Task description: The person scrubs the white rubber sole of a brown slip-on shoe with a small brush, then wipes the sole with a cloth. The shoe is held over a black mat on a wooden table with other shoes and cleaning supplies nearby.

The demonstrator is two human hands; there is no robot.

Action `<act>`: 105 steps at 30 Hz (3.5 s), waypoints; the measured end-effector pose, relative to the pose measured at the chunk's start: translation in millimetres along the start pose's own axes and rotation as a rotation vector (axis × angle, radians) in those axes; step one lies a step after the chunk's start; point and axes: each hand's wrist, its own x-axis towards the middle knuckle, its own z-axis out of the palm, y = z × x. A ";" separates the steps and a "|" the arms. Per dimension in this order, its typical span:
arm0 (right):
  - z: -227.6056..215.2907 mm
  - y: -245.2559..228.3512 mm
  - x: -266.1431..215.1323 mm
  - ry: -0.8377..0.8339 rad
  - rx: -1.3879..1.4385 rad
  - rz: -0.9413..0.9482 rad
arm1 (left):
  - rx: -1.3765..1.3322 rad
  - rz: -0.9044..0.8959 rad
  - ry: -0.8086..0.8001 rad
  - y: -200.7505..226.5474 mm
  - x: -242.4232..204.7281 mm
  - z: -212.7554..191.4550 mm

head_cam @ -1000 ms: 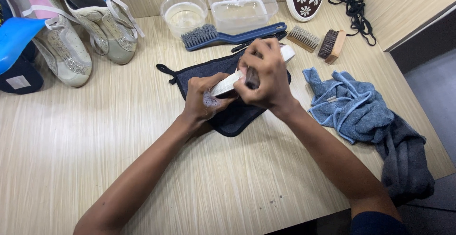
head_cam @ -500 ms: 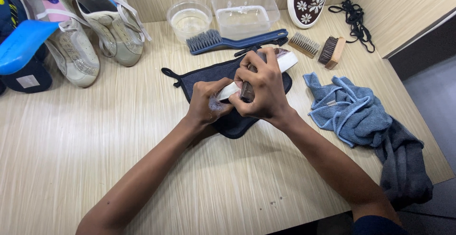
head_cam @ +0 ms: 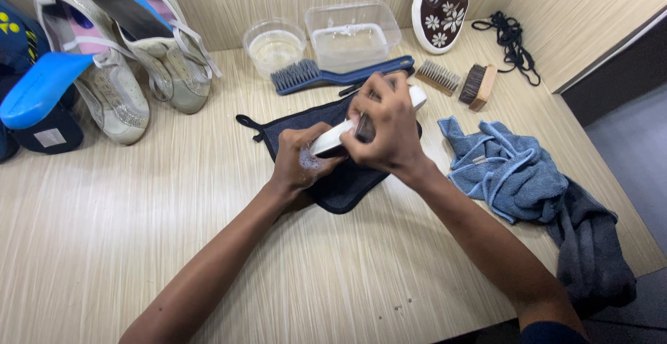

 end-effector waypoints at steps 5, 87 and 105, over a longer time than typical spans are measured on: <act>5.2 17.3 -1.4 -0.057 0.156 -0.009 | -0.019 -0.011 -0.008 2.3 -0.5 0.0; -7.6 36.6 -8.1 -0.035 -0.182 0.250 | 0.173 0.152 0.002 8.5 1.5 3.1; -9.3 27.0 -10.8 -0.056 -0.218 0.191 | 0.113 0.137 -0.041 6.3 1.7 -1.1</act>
